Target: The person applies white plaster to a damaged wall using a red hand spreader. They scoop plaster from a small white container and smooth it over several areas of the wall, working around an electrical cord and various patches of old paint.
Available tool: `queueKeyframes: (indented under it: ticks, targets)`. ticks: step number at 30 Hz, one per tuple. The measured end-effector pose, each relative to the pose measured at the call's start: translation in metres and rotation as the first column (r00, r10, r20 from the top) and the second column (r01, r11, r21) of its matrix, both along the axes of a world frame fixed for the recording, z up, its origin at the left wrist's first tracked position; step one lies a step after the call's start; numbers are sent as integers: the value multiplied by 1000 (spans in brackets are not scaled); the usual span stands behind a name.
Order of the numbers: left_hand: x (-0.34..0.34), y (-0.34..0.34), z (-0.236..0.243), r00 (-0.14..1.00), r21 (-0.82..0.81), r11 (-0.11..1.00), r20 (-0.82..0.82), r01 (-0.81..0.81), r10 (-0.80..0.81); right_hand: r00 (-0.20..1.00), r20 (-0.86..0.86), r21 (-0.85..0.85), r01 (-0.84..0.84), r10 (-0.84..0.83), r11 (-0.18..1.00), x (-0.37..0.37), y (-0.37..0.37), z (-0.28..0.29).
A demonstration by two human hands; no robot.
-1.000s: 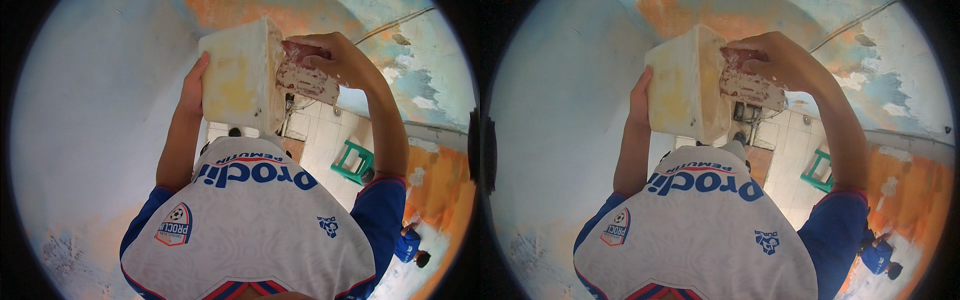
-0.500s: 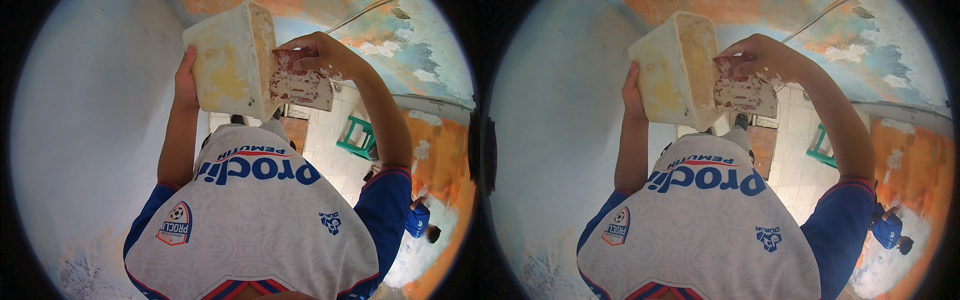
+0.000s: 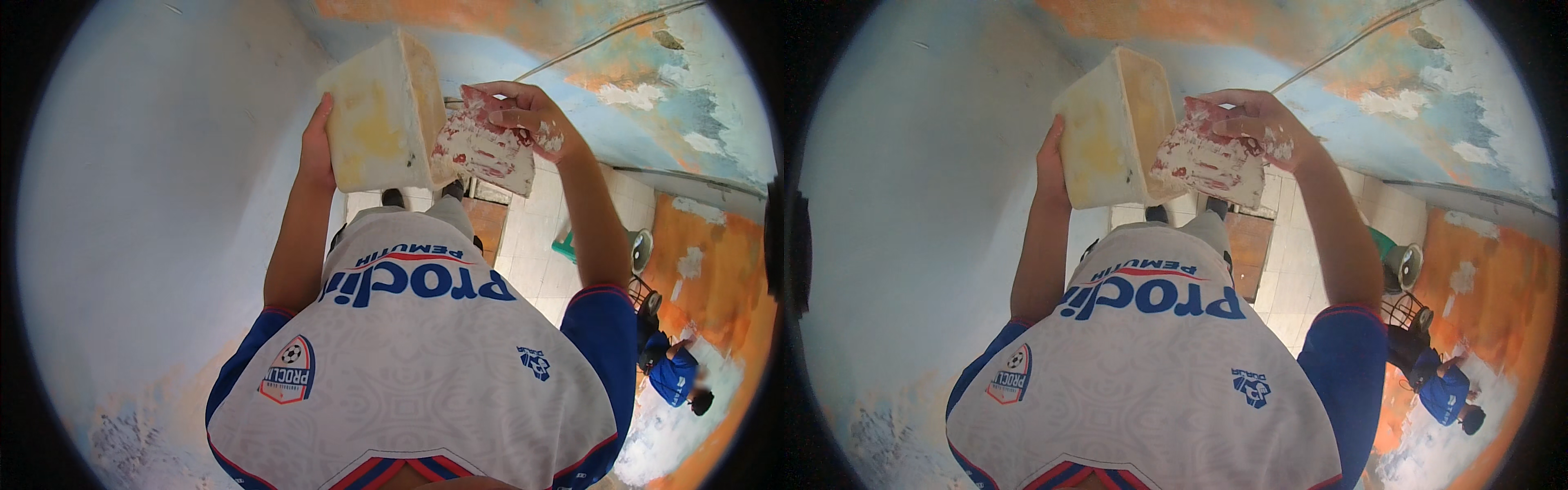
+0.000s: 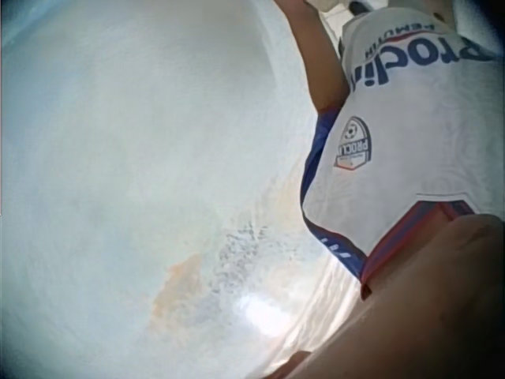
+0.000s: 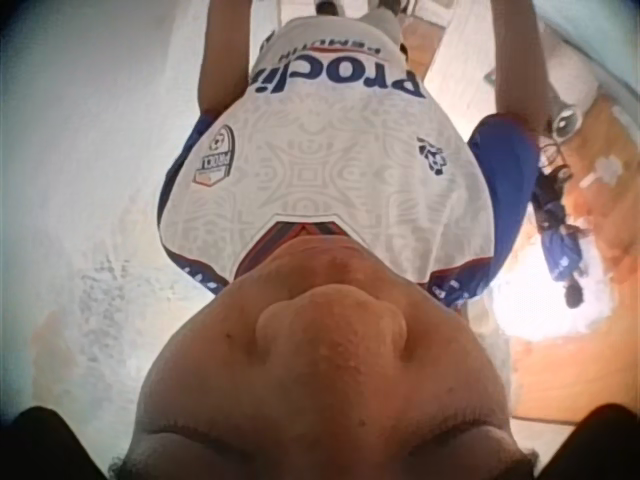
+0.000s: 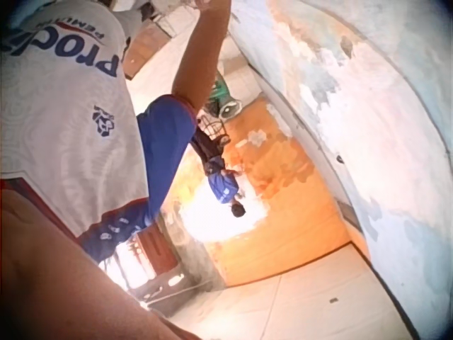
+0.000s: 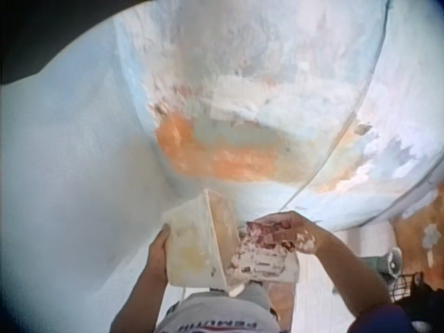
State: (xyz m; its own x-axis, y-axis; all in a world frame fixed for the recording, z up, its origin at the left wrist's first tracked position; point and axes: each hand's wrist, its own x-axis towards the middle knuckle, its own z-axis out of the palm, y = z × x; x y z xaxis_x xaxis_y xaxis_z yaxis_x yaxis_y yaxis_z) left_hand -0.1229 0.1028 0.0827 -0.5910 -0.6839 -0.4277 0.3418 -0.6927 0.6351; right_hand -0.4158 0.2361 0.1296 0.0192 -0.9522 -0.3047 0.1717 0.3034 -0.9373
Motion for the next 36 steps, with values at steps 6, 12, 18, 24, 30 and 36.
queueKeyframes:
  ticks: [6,12,18,24,30,36]
  targets:
    - [0,3,-26,999,82,996,-29,-40,43,798,509,-18,384,-322,923,-7,21,-48]
    - [-3,17,-54,991,96,991,-94,-88,97,608,737,-84,515,-295,853,4,39,-30]
    - [-39,36,-42,982,89,984,-93,-154,162,628,585,-1,633,-513,774,-51,49,-14]
    - [-73,56,-37,952,76,970,-191,-229,240,666,528,-119,672,-527,731,-99,38,7]
    - [-73,88,-32,911,97,922,-145,-375,386,662,574,-184,677,-481,712,-104,4,2]
    - [-29,114,-42,871,99,881,-134,-463,473,693,479,-303,707,-539,639,-65,-36,3]
